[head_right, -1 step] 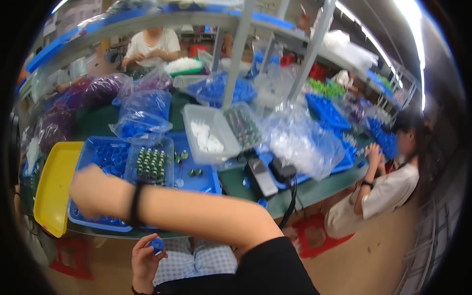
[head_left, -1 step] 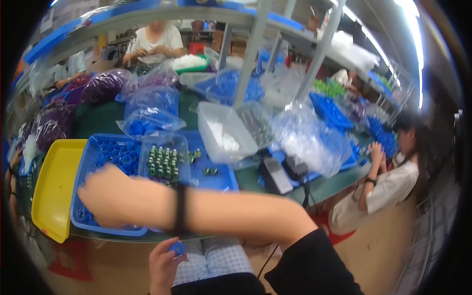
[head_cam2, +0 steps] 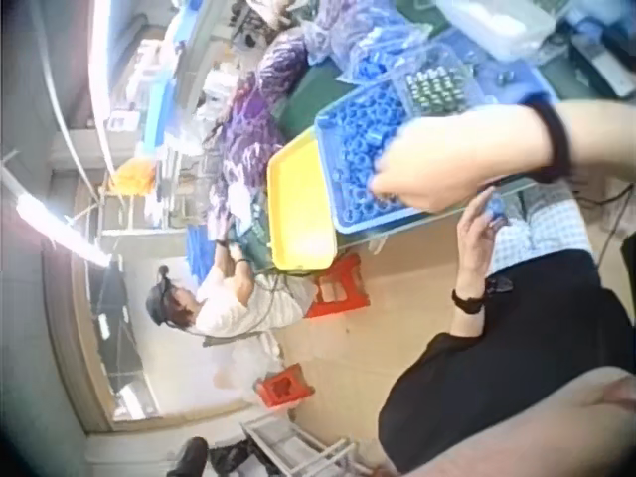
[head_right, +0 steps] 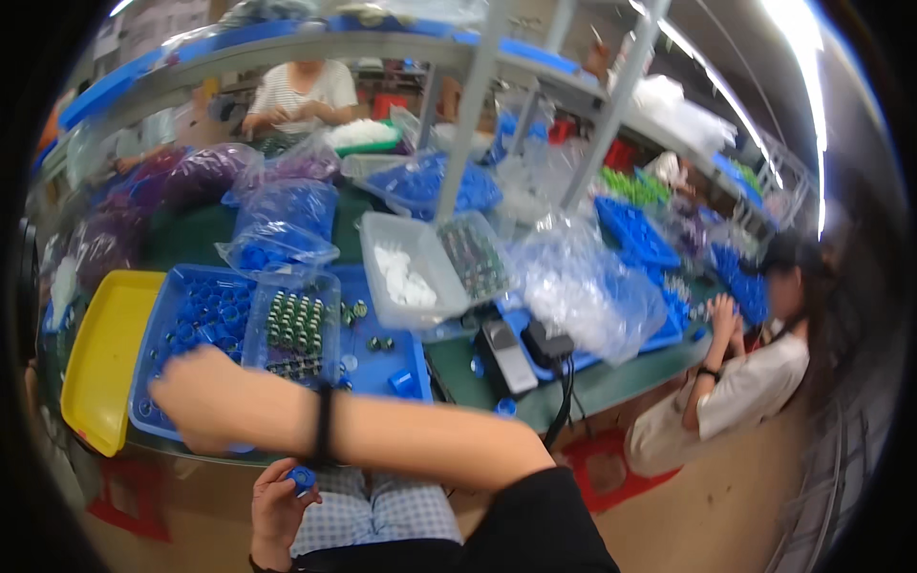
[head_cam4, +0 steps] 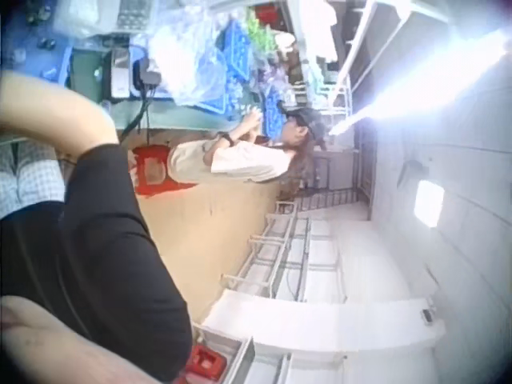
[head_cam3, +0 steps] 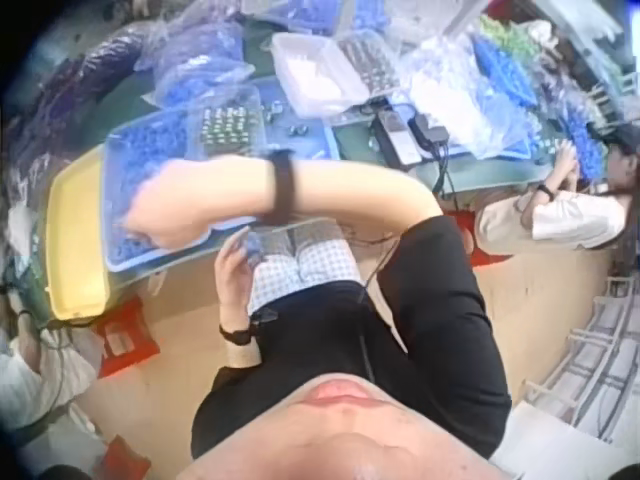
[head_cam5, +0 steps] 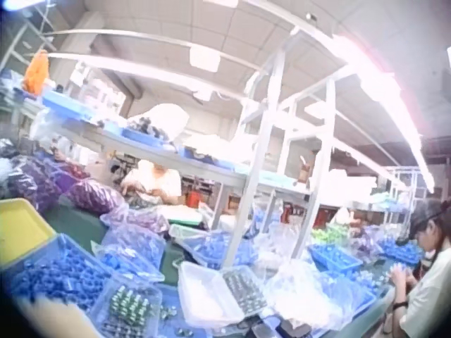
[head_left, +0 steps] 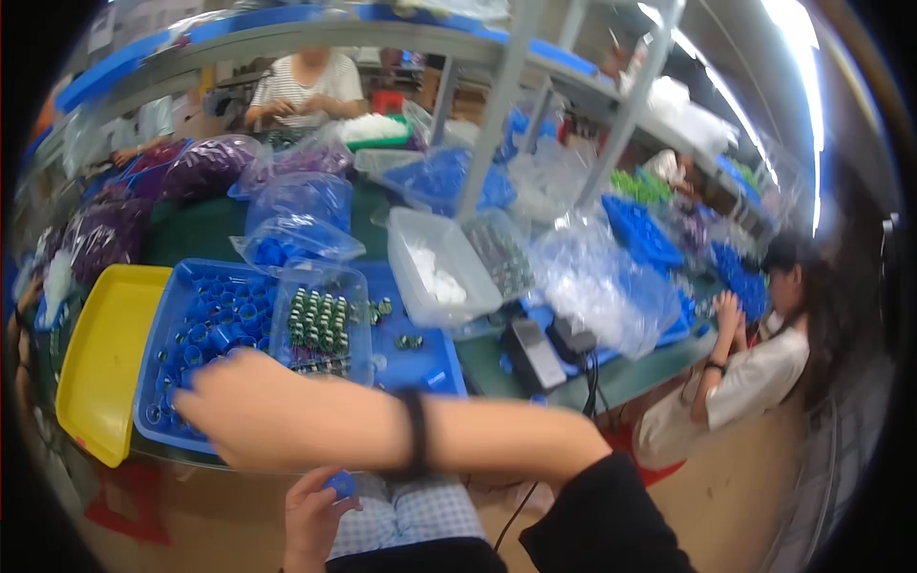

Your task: Assembling small electronic components into blue plastic housings at a factory workbench.

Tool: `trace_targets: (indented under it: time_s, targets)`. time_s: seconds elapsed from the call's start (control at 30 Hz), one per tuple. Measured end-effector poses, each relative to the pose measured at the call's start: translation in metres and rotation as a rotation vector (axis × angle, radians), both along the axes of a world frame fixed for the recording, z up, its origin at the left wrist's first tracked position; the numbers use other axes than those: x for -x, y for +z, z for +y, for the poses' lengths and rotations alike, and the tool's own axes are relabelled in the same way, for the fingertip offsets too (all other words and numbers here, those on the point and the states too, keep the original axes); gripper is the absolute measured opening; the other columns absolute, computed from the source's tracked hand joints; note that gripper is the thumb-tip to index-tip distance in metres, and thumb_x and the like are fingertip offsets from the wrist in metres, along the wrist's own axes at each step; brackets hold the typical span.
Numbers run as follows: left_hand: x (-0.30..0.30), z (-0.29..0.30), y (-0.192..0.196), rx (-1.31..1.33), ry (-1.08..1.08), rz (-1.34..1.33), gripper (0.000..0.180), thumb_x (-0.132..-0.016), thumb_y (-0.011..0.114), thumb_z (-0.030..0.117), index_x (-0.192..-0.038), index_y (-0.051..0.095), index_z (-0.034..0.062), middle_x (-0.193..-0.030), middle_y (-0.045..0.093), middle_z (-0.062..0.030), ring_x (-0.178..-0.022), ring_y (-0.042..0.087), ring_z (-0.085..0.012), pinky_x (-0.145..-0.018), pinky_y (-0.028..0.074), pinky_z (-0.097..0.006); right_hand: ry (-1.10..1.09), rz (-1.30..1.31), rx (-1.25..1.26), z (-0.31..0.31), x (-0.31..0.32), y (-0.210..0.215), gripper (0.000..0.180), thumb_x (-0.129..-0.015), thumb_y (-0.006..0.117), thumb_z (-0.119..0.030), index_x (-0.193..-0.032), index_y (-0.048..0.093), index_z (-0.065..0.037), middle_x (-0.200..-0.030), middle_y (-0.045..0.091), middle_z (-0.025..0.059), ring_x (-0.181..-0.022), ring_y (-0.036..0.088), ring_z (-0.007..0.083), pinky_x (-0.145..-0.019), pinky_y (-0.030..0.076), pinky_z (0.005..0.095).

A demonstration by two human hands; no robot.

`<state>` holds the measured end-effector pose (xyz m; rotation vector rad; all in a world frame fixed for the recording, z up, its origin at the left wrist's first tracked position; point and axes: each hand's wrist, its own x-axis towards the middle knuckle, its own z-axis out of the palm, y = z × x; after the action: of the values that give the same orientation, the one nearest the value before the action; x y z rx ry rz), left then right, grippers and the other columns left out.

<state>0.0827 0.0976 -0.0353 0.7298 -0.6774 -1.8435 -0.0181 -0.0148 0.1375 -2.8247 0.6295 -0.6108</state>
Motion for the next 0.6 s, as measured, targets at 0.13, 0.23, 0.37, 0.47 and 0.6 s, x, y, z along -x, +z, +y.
trace_targets:
  time_s: [0.13,0.23,0.37,0.47,0.6]
  targets:
    - [0.004,-0.004,0.026,0.086,0.091,-0.035,0.030,-0.086,0.059,0.003,-0.115,0.055,-0.0036,-0.110,0.059,-0.0140,-0.096,0.062,-0.0241,-0.082,0.054,-0.037,0.018,-0.159,-0.596,0.065,0.085,-0.015,0.027,-0.081,0.058,-0.012,-0.106,0.055,-0.004,-0.095,0.059,0.0148,-0.089,0.059,0.0336,-0.074,0.047,0.0425]
    - [0.013,-0.019,0.038,0.157,-0.012,-0.214,0.030,-0.080,0.063,-0.008,-0.109,0.056,-0.0043,-0.108,0.060,-0.0131,-0.095,0.062,-0.0198,-0.081,0.055,-0.032,-0.262,-0.289,-0.401,0.090,0.096,-0.055,0.047,-0.076,0.064,-0.008,-0.121,0.053,-0.008,-0.107,0.056,0.0131,-0.098,0.055,0.0309,-0.081,0.047,0.0388]
    - [0.049,-0.033,0.035,0.336,-0.005,-0.454,0.032,-0.076,0.075,0.004,-0.103,0.057,0.0009,-0.093,0.064,-0.0054,-0.085,0.063,-0.0104,-0.072,0.051,-0.024,-0.560,-0.343,-0.149,0.099,0.100,-0.110,0.056,-0.062,0.067,0.002,-0.116,0.059,-0.007,-0.108,0.057,0.0119,-0.095,0.057,0.0308,-0.081,0.049,0.0368]
    - [0.068,-0.043,0.028,0.516,0.051,-0.659,0.040,-0.073,0.077,0.008,-0.107,0.055,0.0019,-0.086,0.067,-0.0094,-0.074,0.066,-0.0134,-0.066,0.053,-0.027,-0.675,-0.429,-0.079,0.101,0.110,-0.134,0.052,-0.061,0.067,0.004,-0.111,0.063,-0.006,-0.104,0.061,0.0119,-0.092,0.059,0.0305,-0.079,0.050,0.0360]
    - [0.066,-0.046,0.033,0.612,-0.014,-0.672,0.049,-0.073,0.077,0.005,-0.115,0.053,-0.0012,-0.101,0.064,-0.0105,-0.087,0.063,-0.0143,-0.073,0.053,-0.028,-0.932,-0.629,-0.166,0.108,0.136,-0.136,0.043,-0.069,0.072,0.001,-0.111,0.064,-0.005,-0.101,0.066,0.0099,-0.092,0.060,0.0236,-0.080,0.048,0.0321]
